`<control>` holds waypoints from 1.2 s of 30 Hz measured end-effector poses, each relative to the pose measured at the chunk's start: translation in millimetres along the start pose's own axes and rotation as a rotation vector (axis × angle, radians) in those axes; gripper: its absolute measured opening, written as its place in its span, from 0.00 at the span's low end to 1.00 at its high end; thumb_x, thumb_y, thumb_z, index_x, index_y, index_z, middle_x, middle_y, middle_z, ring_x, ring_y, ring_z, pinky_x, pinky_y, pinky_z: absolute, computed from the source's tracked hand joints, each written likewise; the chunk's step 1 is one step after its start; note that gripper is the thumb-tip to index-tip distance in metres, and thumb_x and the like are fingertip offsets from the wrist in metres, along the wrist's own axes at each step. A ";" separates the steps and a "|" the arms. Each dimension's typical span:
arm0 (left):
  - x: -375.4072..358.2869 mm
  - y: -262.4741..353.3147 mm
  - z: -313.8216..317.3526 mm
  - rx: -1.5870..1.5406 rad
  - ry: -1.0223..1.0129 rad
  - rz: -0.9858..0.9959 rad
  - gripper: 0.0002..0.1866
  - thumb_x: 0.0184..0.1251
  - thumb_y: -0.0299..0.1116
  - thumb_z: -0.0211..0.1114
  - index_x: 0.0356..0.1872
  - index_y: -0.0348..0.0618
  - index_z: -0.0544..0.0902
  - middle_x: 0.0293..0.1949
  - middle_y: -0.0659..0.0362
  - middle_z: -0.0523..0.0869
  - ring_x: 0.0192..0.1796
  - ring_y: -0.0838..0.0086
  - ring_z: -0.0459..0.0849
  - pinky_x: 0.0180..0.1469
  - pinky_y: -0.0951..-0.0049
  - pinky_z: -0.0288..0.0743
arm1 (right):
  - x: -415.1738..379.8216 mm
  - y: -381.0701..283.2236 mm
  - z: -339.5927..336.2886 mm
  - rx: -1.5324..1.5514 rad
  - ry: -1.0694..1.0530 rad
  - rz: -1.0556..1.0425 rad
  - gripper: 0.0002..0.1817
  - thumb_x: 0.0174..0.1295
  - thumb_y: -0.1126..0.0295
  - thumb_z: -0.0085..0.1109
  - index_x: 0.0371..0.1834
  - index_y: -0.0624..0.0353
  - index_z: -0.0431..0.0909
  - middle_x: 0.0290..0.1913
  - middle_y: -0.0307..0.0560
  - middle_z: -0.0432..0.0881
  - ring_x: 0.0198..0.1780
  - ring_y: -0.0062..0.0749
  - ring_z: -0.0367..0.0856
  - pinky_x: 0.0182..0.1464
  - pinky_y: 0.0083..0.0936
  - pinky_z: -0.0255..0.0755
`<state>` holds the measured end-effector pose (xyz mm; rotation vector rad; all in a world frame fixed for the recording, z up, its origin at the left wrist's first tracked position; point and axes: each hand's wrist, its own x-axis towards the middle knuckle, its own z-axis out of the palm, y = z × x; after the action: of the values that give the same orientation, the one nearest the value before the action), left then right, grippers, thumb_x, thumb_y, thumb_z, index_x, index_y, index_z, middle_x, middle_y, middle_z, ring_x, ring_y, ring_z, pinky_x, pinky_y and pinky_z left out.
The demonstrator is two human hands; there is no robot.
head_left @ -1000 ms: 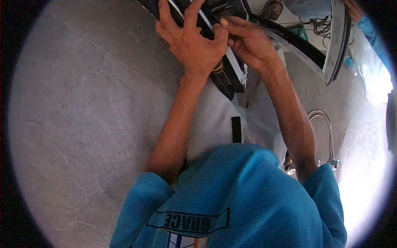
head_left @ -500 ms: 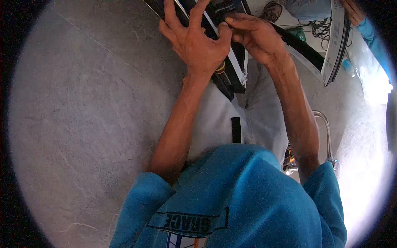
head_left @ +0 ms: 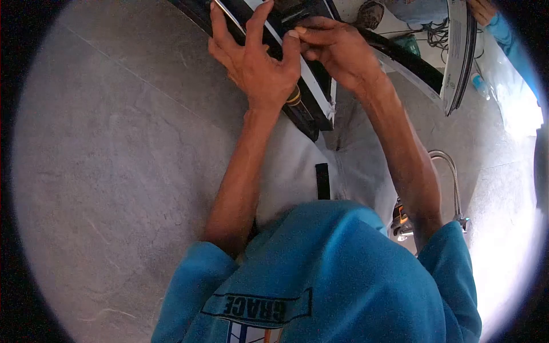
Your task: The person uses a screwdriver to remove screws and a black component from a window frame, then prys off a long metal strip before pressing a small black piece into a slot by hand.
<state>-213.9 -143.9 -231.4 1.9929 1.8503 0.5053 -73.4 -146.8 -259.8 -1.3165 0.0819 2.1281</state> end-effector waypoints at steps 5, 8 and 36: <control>-0.1 -0.6 -0.3 -0.047 -0.015 -0.052 0.25 0.52 0.41 0.70 0.54 0.57 0.79 0.68 0.43 0.55 0.66 0.51 0.57 0.64 0.54 0.52 | -4.2 11.5 9.8 0.128 0.087 -0.060 0.09 0.58 0.74 0.60 0.40 0.67 0.78 0.36 0.45 0.82 0.33 0.27 0.78 0.33 0.18 0.71; 1.1 3.2 1.1 -0.068 -0.013 -0.050 0.24 0.53 0.41 0.70 0.54 0.56 0.79 0.68 0.43 0.54 0.67 0.51 0.56 0.65 0.55 0.52 | -4.4 19.3 12.9 0.200 0.106 -0.114 0.10 0.58 0.74 0.60 0.40 0.68 0.79 0.35 0.44 0.81 0.32 0.26 0.77 0.32 0.18 0.70; 184.0 37.9 4.8 0.253 -1.822 0.077 0.47 0.48 0.27 0.70 0.70 0.38 0.53 0.51 0.44 0.81 0.53 0.60 0.80 0.60 0.64 0.68 | 3.9 10.8 1.7 0.261 -0.072 0.085 0.10 0.63 0.73 0.54 0.42 0.70 0.78 0.33 0.46 0.78 0.32 0.24 0.73 0.36 0.18 0.71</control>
<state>-165.6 36.9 -215.1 1.4510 0.5851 -1.2187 -81.7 -153.1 -265.0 -1.1006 0.3793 2.1476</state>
